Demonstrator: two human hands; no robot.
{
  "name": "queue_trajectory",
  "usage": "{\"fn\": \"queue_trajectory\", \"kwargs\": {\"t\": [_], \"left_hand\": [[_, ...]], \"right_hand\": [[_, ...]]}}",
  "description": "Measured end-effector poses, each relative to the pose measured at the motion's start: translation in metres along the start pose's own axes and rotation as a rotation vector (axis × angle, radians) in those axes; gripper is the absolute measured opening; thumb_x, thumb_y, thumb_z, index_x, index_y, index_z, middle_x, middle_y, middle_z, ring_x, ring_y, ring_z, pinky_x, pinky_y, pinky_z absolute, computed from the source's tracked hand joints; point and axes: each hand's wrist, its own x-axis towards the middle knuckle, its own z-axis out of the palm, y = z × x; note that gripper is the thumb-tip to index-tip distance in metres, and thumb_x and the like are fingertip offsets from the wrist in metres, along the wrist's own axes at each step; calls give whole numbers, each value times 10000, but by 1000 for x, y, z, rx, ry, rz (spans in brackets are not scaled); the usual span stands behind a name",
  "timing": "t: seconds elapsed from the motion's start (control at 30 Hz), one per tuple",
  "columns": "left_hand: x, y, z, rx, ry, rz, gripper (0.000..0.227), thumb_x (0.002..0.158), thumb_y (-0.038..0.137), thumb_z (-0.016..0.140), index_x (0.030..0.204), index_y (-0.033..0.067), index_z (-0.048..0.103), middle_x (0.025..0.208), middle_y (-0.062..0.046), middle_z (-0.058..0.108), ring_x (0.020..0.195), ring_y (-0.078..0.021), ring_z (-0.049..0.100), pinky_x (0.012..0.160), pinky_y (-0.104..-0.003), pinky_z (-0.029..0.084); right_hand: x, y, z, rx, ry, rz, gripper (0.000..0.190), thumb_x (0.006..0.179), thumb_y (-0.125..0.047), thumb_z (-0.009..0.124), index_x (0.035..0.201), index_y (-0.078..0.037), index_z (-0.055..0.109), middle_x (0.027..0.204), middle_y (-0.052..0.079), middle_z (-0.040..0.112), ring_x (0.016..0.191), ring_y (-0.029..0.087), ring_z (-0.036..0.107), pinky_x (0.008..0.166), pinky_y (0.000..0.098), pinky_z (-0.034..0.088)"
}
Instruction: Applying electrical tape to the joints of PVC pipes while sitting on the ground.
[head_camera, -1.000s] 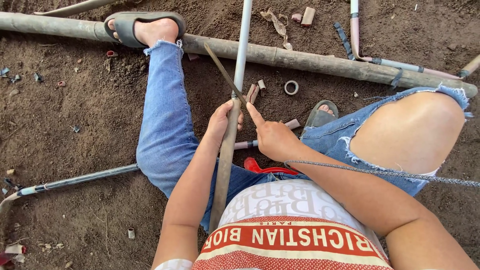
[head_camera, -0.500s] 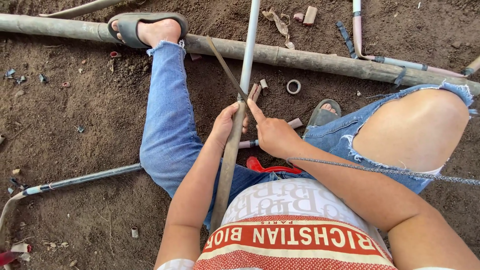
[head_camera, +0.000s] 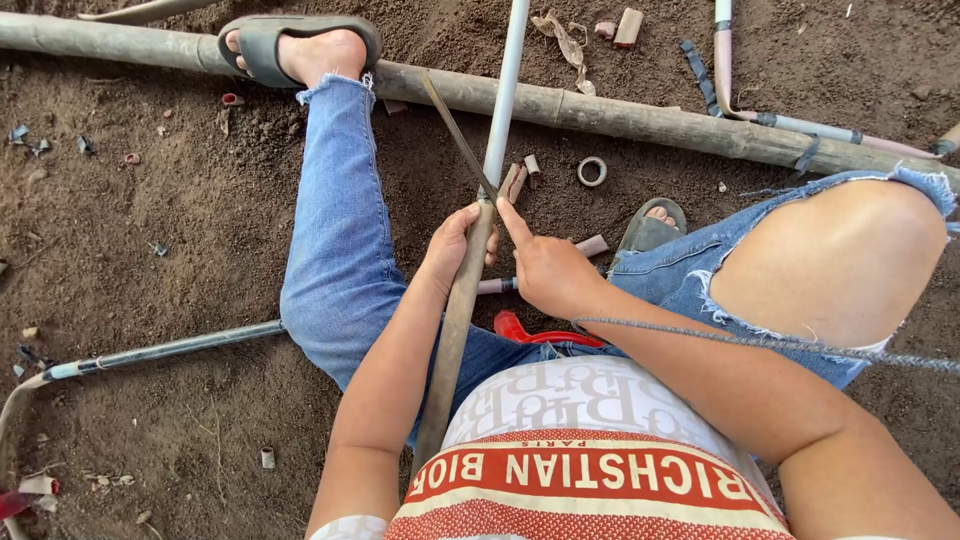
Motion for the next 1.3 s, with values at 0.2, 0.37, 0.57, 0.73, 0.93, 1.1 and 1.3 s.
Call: {"fn": "queue_trajectory", "kwargs": {"t": [0.2,0.37,0.57,0.73,0.93,1.1,1.3], "left_hand": [[-6,15,14,29,2,-13,321,1011,383,592,1119,90,670,621,-206,624,491,-308,701,513,-396,602],[-21,26,35,113,11,-2,365,1045,355,564,1217,54,681,625,-199,652,510,-287,720,508,-375,609],[-32,28,36,21,-38,-7,443,1054,358,554,1304,22,698,607,-203,630,487,-284,682,524,-389,598],[-48,20,25,88,39,-60,419,1040,324,556,1260,-1,704,627,-216,658,517,-289,713,532,-398,612],[-51,11,14,542,190,-70,494,1009,379,701,1308,-13,728,960,-186,790,865,-245,768,809,-425,633],[-64,58,66,1120,403,-27,518,859,419,856,1283,128,786,1000,-27,834,963,-193,803,826,-357,635],[-60,72,80,1574,316,98,291,956,353,754,1126,128,825,866,-36,796,830,-237,787,709,-358,637]], "right_hand": [[-12,-11,-24,187,2,120,734,1056,-76,433,1714,-14,116,857,268,714,699,373,715,619,453,595],[-2,-7,-38,500,201,343,719,1076,-118,526,1697,-30,174,1149,363,703,894,412,755,716,517,615],[72,38,-3,1340,486,574,449,1091,-80,462,1520,-28,337,1141,99,639,859,171,727,659,291,672],[103,46,24,1493,405,549,520,933,-384,870,1264,-88,601,985,86,684,574,61,631,437,207,540],[119,73,62,1415,324,600,532,879,-267,929,1260,-48,628,908,30,654,546,63,657,423,227,572],[115,68,58,1341,387,563,467,864,-244,910,1160,-37,614,832,25,661,501,61,659,434,241,570],[112,63,57,1283,415,563,454,867,-234,899,1144,-19,609,815,28,669,498,74,671,452,257,577]]}}
